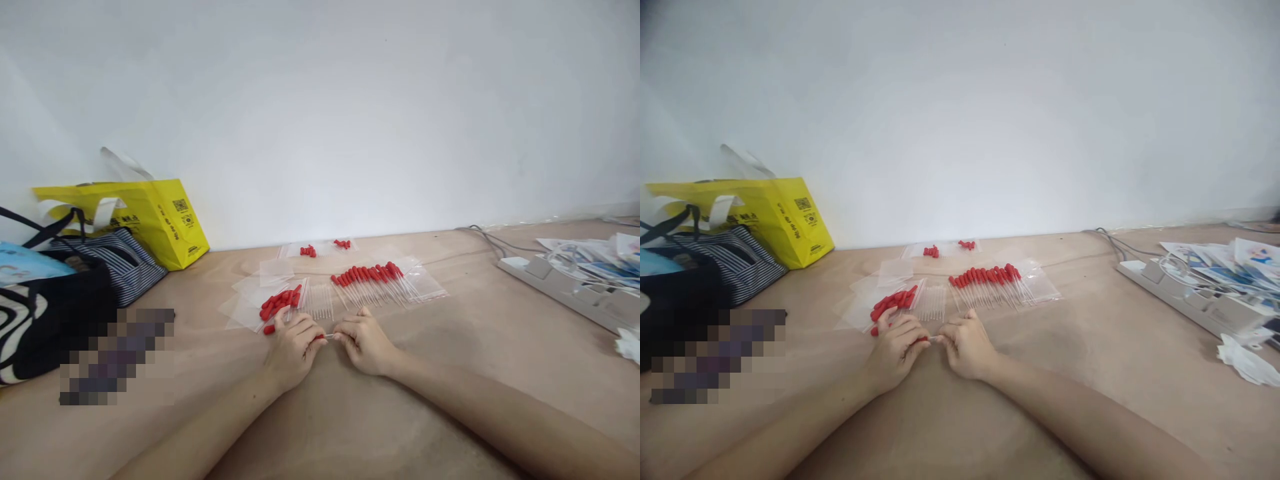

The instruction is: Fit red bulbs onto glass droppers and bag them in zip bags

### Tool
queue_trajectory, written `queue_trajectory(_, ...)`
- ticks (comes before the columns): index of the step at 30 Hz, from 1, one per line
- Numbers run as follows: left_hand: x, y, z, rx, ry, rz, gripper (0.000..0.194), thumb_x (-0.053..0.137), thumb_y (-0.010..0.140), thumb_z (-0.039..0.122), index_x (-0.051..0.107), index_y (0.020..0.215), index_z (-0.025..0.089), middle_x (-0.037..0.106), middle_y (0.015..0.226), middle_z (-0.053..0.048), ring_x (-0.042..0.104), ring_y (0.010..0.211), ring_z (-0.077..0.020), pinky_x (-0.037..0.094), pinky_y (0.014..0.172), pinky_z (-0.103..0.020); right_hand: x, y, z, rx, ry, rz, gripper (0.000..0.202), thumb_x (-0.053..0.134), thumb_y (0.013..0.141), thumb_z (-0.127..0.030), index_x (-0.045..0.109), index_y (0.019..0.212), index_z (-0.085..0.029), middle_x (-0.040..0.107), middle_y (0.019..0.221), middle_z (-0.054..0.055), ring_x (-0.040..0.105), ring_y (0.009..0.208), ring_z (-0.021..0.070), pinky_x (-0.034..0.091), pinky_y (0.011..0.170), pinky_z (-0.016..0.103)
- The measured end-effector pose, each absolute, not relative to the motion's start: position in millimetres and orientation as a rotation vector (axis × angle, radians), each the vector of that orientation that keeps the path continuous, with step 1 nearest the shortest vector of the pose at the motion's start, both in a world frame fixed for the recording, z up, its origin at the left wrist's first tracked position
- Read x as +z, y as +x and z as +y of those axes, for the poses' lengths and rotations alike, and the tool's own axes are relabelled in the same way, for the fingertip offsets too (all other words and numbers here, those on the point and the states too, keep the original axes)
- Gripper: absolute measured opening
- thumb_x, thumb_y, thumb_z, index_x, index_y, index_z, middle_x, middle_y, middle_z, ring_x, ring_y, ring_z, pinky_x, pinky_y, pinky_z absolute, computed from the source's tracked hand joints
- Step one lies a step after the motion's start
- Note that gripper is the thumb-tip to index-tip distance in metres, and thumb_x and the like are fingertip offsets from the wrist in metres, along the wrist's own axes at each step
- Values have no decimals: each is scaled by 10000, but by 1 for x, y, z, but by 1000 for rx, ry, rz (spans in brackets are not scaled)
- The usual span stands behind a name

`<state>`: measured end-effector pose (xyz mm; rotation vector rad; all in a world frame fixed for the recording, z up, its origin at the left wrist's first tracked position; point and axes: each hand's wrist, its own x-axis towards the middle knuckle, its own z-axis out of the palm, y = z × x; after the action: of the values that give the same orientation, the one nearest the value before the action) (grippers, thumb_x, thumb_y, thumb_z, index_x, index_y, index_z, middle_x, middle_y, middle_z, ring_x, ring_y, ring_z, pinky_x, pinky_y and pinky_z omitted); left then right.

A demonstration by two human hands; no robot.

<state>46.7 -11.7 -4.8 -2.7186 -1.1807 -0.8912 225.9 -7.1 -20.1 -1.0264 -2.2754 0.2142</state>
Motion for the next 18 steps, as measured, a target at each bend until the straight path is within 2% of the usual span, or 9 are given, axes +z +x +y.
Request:
queue_trajectory(8, -3, 37, -2, -959, -2705, -1237, 134, 527, 804, 346, 582, 847, 232, 649, 789, 26, 540, 831, -163, 145, 933, -421, -14, 242, -2, 376, -1004, -2257, 233, 377, 872, -243, 577, 776, -169, 615, 703, 12, 515, 641, 112, 263, 675, 265)
queue_trajectory(13, -5, 39, -2, -979, -2745, -1216, 95, 515, 813, 293, 600, 824, 253, 649, 746, 47, 548, 790, -146, 129, 954, -428, -15, 245, -4, 351, -1014, -2258, 223, 376, 864, -226, 575, 785, -166, 607, 689, 8, 500, 617, 103, 251, 678, 266)
queue_trajectory(18, -7, 43, -6, -1059, -2730, -1210, 114, 507, 813, 279, 607, 774, 240, 647, 716, 38, 556, 747, -145, 136, 954, -436, -15, 239, -8, 340, -1059, -2253, 240, 380, 841, -199, 536, 662, -157, 583, 615, -10, 470, 572, 93, 231, 649, 259)
